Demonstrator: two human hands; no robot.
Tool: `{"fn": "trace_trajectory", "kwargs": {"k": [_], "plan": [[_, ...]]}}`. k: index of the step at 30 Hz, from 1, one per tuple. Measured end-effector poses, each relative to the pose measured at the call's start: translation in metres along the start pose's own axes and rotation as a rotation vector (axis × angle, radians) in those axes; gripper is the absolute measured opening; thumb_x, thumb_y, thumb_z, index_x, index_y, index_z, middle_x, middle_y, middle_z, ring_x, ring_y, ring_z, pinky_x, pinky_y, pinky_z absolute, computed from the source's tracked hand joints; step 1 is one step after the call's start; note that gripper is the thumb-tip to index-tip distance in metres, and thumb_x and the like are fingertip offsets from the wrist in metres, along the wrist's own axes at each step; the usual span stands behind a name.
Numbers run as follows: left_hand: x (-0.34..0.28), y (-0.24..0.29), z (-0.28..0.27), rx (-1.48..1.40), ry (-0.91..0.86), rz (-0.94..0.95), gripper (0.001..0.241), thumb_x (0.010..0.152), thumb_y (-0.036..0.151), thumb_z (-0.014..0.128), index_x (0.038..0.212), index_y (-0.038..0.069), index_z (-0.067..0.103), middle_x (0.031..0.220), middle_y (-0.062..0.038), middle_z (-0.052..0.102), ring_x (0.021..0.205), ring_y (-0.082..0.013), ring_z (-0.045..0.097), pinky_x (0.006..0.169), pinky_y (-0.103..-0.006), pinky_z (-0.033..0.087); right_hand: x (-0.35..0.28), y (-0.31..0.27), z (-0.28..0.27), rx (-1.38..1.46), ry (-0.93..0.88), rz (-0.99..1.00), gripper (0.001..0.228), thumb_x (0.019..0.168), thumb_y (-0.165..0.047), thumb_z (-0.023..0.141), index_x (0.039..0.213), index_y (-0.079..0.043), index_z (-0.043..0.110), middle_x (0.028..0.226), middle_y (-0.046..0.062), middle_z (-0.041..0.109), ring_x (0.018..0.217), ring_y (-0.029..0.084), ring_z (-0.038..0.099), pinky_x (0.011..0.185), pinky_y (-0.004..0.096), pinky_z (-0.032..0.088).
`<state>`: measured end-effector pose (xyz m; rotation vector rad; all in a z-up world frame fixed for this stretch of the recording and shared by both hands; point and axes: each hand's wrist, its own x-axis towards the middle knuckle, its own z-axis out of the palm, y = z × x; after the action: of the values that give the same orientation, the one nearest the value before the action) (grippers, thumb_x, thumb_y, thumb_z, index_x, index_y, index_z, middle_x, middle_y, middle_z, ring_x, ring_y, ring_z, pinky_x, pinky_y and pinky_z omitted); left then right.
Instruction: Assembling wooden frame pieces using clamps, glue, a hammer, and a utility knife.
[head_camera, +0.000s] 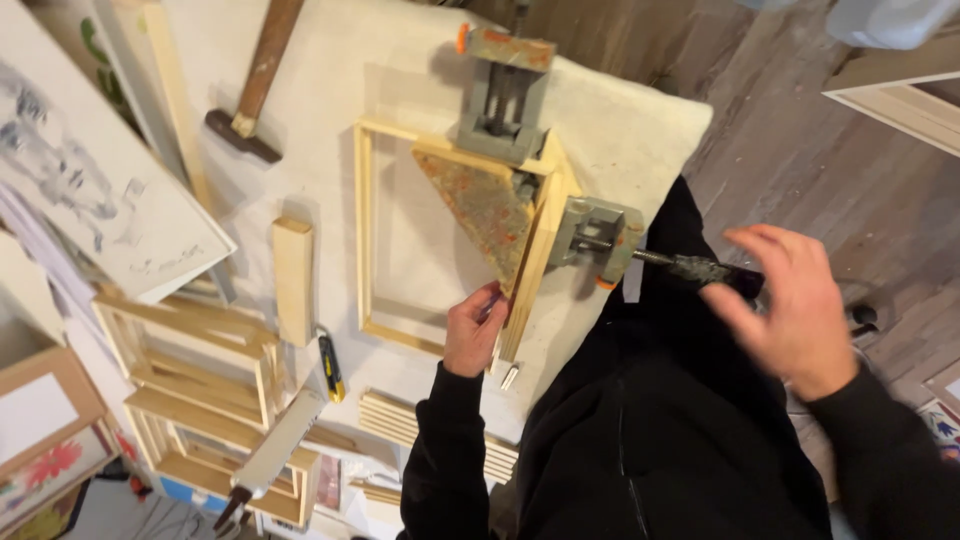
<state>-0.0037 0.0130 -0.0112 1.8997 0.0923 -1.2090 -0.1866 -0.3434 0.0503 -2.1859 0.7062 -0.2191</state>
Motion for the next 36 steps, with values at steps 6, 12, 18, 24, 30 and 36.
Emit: {"fn": "trace_trajectory", "kwargs": {"k": [6, 12, 18, 24, 30, 36], "plan": [[-0.002, 0.025, 0.007, 0.109, 0.008, -0.052, 0.040, 0.099, 0.013, 0.062, 0.135, -0.006, 0.062, 0.112, -0.005, 0.075, 0.095, -0.0080, 0.067, 0.081, -0.0255, 0.057, -0.064, 0.095, 0.042, 0.678, -0.609, 0.720, 0.033, 0.096, -0.022, 0.069, 0.123, -0.004, 0.074, 0.085, 0.014, 0.075, 0.073, 0.022, 0.066, 0.066, 0.034, 0.056], [0.000, 0.025, 0.011, 0.035, -0.043, -0.012, 0.040, 0.102, 0.014, 0.062, 0.136, -0.007, 0.061, 0.113, -0.006, 0.074, 0.099, -0.0074, 0.067, 0.085, -0.0243, 0.056, -0.037, 0.051, 0.019, 0.160, -0.258, 0.215, 0.040, 0.089, -0.025, 0.078, 0.122, -0.005, 0.069, 0.112, 0.012, 0.073, 0.101, 0.025, 0.071, 0.088, 0.033, 0.055], [-0.003, 0.021, 0.009, 0.025, -0.024, -0.024, 0.039, 0.102, 0.013, 0.063, 0.135, -0.007, 0.063, 0.112, -0.008, 0.074, 0.096, -0.0098, 0.068, 0.086, -0.0258, 0.056, 0.024, -0.029, 0.002, 0.137, -0.145, 0.104, 0.065, 0.075, -0.037, 0.087, 0.125, -0.003, 0.064, 0.125, 0.014, 0.067, 0.119, 0.035, 0.063, 0.108, 0.043, 0.046], [0.000, 0.030, 0.012, -0.009, -0.034, -0.012, 0.038, 0.102, 0.012, 0.064, 0.134, -0.009, 0.063, 0.113, -0.009, 0.074, 0.102, -0.0107, 0.069, 0.090, -0.0255, 0.055, 0.095, -0.052, 0.057, 0.251, -0.315, 0.132, 0.090, 0.065, -0.047, 0.095, 0.124, 0.008, 0.055, 0.111, 0.025, 0.064, 0.093, 0.033, 0.067, 0.085, 0.042, 0.055], [-0.003, 0.028, 0.012, -0.042, -0.031, -0.052, 0.040, 0.101, 0.013, 0.064, 0.135, -0.008, 0.062, 0.112, -0.009, 0.074, 0.100, -0.0105, 0.068, 0.087, -0.0261, 0.056, 0.098, -0.050, 0.075, 0.281, -0.300, 0.218, 0.081, 0.069, -0.048, 0.094, 0.118, 0.006, 0.060, 0.099, 0.017, 0.072, 0.087, 0.028, 0.073, 0.081, 0.039, 0.059], [-0.003, 0.030, 0.011, -0.007, -0.037, -0.060, 0.039, 0.102, 0.013, 0.064, 0.135, -0.007, 0.063, 0.108, -0.010, 0.075, 0.096, -0.0105, 0.068, 0.085, -0.0253, 0.056, 0.093, -0.063, 0.065, 0.142, -0.103, -0.013, 0.062, 0.079, -0.037, 0.090, 0.119, 0.003, 0.065, 0.101, 0.014, 0.070, 0.091, 0.030, 0.070, 0.079, 0.044, 0.052]]}}
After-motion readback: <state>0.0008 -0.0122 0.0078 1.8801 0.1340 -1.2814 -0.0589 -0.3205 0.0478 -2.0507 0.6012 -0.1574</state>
